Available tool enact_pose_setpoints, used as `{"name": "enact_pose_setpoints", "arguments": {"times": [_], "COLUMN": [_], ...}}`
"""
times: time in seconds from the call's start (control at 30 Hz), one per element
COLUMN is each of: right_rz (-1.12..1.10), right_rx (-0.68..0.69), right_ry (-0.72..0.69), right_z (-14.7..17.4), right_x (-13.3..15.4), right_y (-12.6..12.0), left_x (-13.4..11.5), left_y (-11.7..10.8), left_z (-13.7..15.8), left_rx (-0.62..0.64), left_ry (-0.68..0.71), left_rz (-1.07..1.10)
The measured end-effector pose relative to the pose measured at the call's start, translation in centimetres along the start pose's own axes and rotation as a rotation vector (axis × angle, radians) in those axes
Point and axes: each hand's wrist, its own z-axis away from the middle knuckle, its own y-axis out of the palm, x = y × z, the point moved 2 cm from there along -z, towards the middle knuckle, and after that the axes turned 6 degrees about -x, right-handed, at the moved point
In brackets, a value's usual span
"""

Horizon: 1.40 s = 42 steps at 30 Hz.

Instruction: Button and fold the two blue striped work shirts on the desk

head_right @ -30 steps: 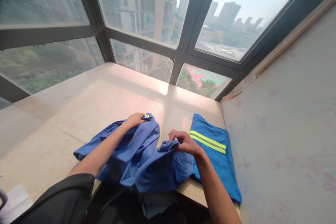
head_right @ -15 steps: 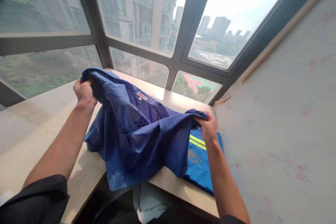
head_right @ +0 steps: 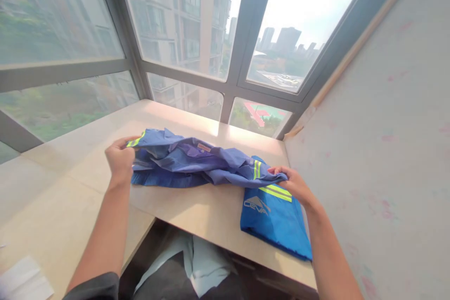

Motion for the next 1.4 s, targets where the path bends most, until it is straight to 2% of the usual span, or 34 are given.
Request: {"name": "enact_pose_setpoints", "arguments": {"times": [0.1, 0.17, 0.23, 0.3, 0.33, 0.4, 0.5, 0.57, 0.67, 0.73, 0.83, 0.97, 1.03, 1.1, 1.13, 1.2, 1.33, 1.4], "right_rz": [0.151, 0.228, 0.283, 0.318, 0.332, 0.372, 0.575, 0.736, 0.912, 0.920, 0.746, 0.358, 0.173, -0.015, -0.099, -0.218, -0.266, -0.268], "right_rx": [0.353, 0.528, 0.602, 0.616, 0.619, 0.607, 0.506, 0.421, 0.293, 0.231, 0.165, 0.056, -0.035, -0.159, -0.221, -0.284, -0.214, -0.193], "right_ry": [0.083, 0.073, 0.026, -0.018, -0.035, -0.046, -0.094, -0.150, -0.137, -0.112, -0.141, -0.218, -0.194, -0.130, -0.107, -0.093, -0.094, -0.080], "right_z": [1.5, 2.2, 2.3, 1.8, 1.4, 0.4, -0.9, -1.1, -0.6, -0.2, -0.2, -0.4, -0.3, -0.2, -0.1, 0.1, 0.1, 0.1], "right_x": [-0.7, -0.7, -0.6, -0.8, -1.1, -2.1, -4.1, -5.3, -6.3, -6.2, -4.6, -0.1, 2.5, 4.8, 5.8, 7.3, 8.5, 8.5], "right_y": [1.2, 2.3, 3.9, 5.9, 7.1, 9.7, 13.3, 15.2, 16.8, 17.0, 15.7, 11.9, 10.0, 8.9, 8.7, 9.2, 11.4, 11.9], "left_x": [3.5, 5.0, 5.6, 5.6, 5.4, 4.8, 3.8, 3.2, 2.9, 3.0, 2.9, 1.4, 0.2, -1.1, -1.7, -2.6, -2.4, -1.8], "left_y": [-0.5, -0.7, -0.8, -0.8, -0.8, -0.8, -0.8, -1.0, -1.9, -2.8, -4.5, -6.8, -7.5, -7.6, -7.3, -6.2, -4.0, -3.8], "left_z": [4.4, 7.3, 10.0, 12.3, 13.2, 14.4, 14.9, 14.6, 13.5, 12.4, 10.2, 8.2, 8.1, 8.7, 9.1, 10.0, 11.7, 12.2], "left_rx": [0.321, 0.587, 0.877, 1.133, 1.225, 1.303, 1.235, 1.151, 1.011, 0.874, 0.599, 0.189, 0.025, -0.086, -0.096, 0.015, 0.525, 0.688], "left_ry": [-0.120, -0.131, -0.110, -0.087, -0.079, -0.061, -0.016, 0.000, 0.004, -0.004, 0.018, 0.114, 0.063, 0.000, -0.016, -0.019, 0.020, 0.091], "left_rz": [-0.301, -0.510, -0.618, -0.657, -0.676, -0.753, -0.851, -0.811, -0.678, -0.609, -0.512, -0.374, -0.295, -0.228, -0.206, -0.198, -0.350, -0.477]}}
